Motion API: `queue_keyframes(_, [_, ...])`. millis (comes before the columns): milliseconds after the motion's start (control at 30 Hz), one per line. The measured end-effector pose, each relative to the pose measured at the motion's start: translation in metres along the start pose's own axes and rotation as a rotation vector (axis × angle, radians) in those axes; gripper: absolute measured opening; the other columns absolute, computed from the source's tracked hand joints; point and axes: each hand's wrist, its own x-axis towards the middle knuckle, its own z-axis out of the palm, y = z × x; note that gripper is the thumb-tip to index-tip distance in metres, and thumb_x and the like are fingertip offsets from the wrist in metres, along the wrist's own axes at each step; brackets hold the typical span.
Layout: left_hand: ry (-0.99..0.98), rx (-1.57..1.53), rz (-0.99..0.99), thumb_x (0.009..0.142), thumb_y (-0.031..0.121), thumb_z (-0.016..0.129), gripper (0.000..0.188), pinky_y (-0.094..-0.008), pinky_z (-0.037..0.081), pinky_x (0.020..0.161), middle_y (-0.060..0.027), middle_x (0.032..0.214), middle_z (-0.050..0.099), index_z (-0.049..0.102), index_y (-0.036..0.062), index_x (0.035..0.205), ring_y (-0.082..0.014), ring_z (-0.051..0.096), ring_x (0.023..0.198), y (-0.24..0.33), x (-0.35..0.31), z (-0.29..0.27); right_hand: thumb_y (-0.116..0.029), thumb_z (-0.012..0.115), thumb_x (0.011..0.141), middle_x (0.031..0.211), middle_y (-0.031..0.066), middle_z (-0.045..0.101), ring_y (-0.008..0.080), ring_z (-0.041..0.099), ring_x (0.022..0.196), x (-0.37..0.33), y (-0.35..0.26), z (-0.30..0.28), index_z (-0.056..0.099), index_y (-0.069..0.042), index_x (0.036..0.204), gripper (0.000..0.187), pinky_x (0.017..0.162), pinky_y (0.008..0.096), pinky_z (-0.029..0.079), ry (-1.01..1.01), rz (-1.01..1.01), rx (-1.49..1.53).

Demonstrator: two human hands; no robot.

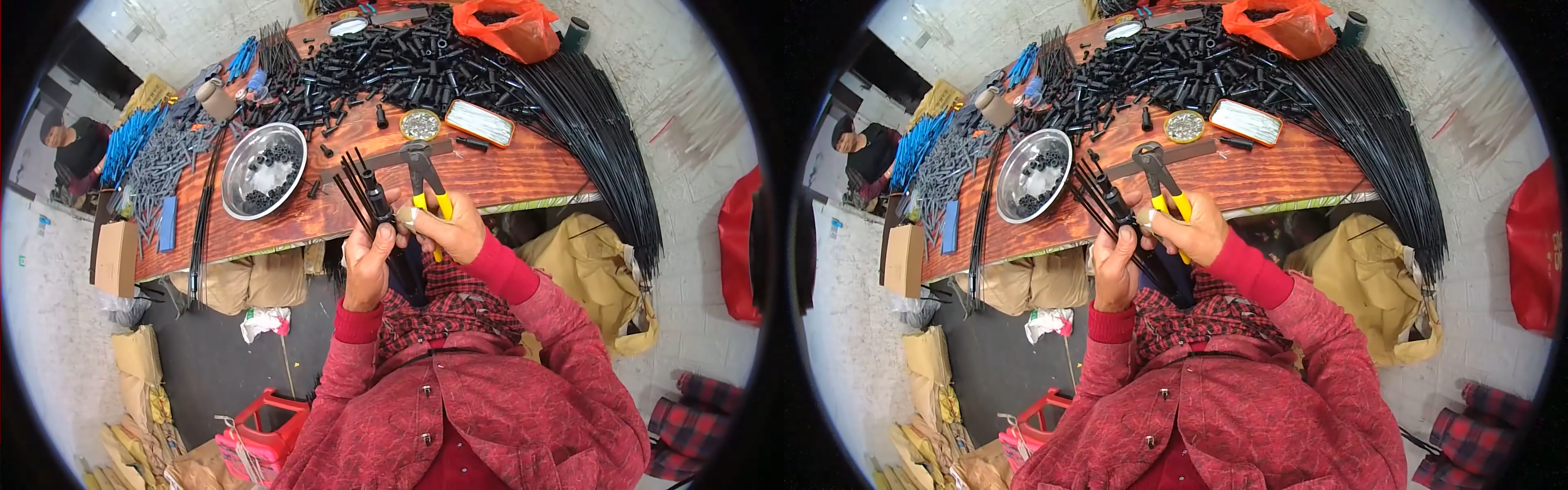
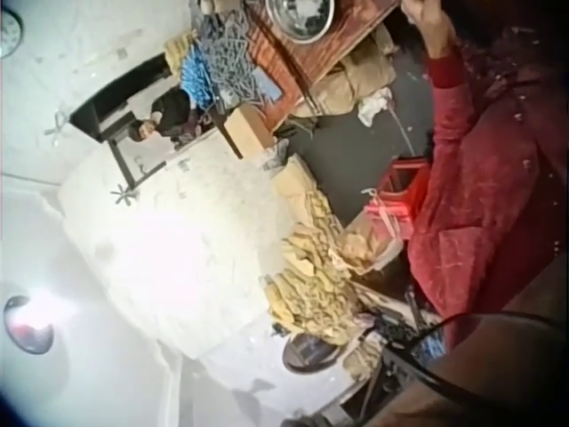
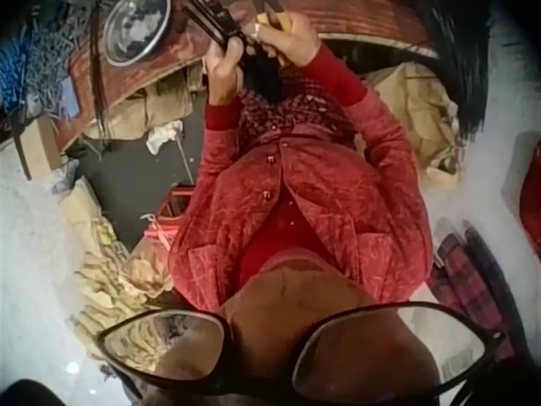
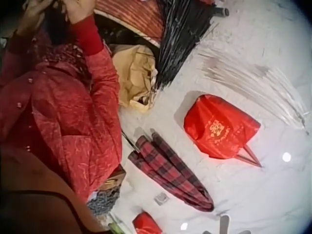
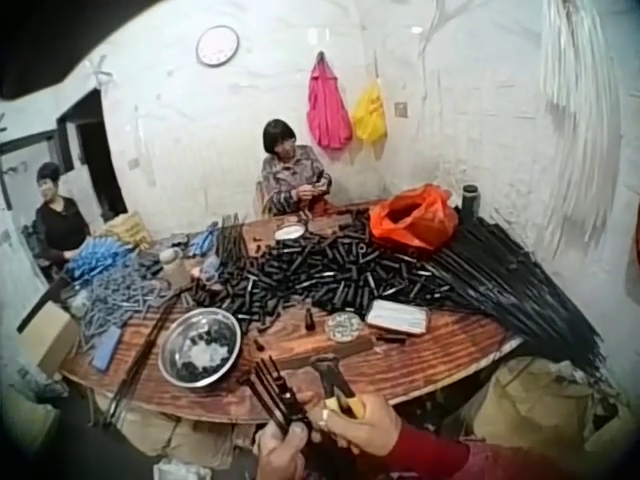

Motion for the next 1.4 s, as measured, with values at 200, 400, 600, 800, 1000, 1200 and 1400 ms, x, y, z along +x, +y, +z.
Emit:
queue_keyframes(200, [0.008,0.009,0.02,0.094,0.027,0.062,0.049,-0.023,0.041,0.073,-0.0008,0.089,0.058,0.051,-0.001,0.132,-0.0089,0.051,0.078,-0.001,0.001,0.0,-0.024,0.064,0.091,0.069,0.002,0.063,0.0052,0.05,0.053,0.002,0.003,0.001,0.065,-0.003,0.091,0.021,0.048,0.0214,0.039,0.021,-0.021,0.038])
queue_keyframes(400, [0.014,0.007,0.023,0.094,0.027,0.062,0.048,-0.0231,0.041,0.072,-0.001,0.089,0.059,0.051,-0.0009,0.132,-0.0089,0.051,0.077,-0.003,0.005,-0.001,-0.023,0.063,0.091,0.071,0.0021,0.063,0.0054,0.051,0.055,0.006,0.005,-0.003,0.065,-0.002,0.092,0.021,0.05,0.0212,0.04,0.024,-0.004,0.035])
queue_keyframes(600, [0.004,-0.001,0.021,0.094,0.027,0.063,0.049,-0.0233,0.041,0.072,-0.0012,0.088,0.059,0.051,-0.0007,0.132,-0.0089,0.051,0.077,-0.002,0.007,0.001,-0.022,0.062,0.092,0.072,0.0018,0.063,0.0054,0.051,0.055,0.009,0.008,-0.005,0.064,-0.001,0.095,0.02,0.051,0.0212,0.041,0.005,-0.017,0.043])
queue_keyframes(800, [-0.012,-0.012,0.015,0.094,0.026,0.063,0.049,-0.0237,0.042,0.073,-0.0013,0.089,0.059,0.051,-0.0011,0.132,-0.0092,0.052,0.078,-0.003,0.006,0.0,-0.021,0.059,0.093,0.074,0.0028,0.062,0.0064,0.052,0.057,0.008,0.013,-0.007,0.063,-0.001,0.092,0.021,0.051,0.0213,0.042,0.007,-0.013,0.036])
queue_keyframes(1000, [0.0,-0.004,0.017,0.094,0.026,0.064,0.05,-0.0242,0.043,0.073,-0.0021,0.091,0.059,0.05,-0.0029,0.132,-0.0098,0.052,0.078,-0.002,0.004,0.0,-0.021,0.059,0.092,0.073,0.0033,0.062,0.0068,0.052,0.056,0.006,0.006,-0.005,0.063,0.0,0.091,0.022,0.052,0.0217,0.042,-0.006,0.001,0.039])
queue_keyframes(1200, [0.008,-0.007,0.013,0.094,0.025,0.063,0.049,-0.0238,0.043,0.072,-0.0018,0.09,0.059,0.05,-0.0023,0.132,-0.0094,0.053,0.078,-0.004,0.004,-0.002,-0.021,0.059,0.093,0.072,0.0027,0.061,0.007,0.053,0.056,0.006,0.002,-0.003,0.063,0.0,0.092,0.021,0.051,0.0222,0.042,-0.026,-0.01,0.04])
queue_keyframes(1400, [0.017,0.049,0.026,0.094,0.027,0.063,0.049,-0.0222,0.042,0.071,-0.0006,0.087,0.059,0.051,-0.0012,0.132,-0.008,0.052,0.076,-0.003,0.004,0.003,-0.019,0.059,0.093,0.074,0.0019,0.061,0.0062,0.053,0.057,0.002,0.006,-0.004,0.062,-0.002,0.097,0.018,0.05,0.0207,0.042,0.044,-0.069,-0.092])
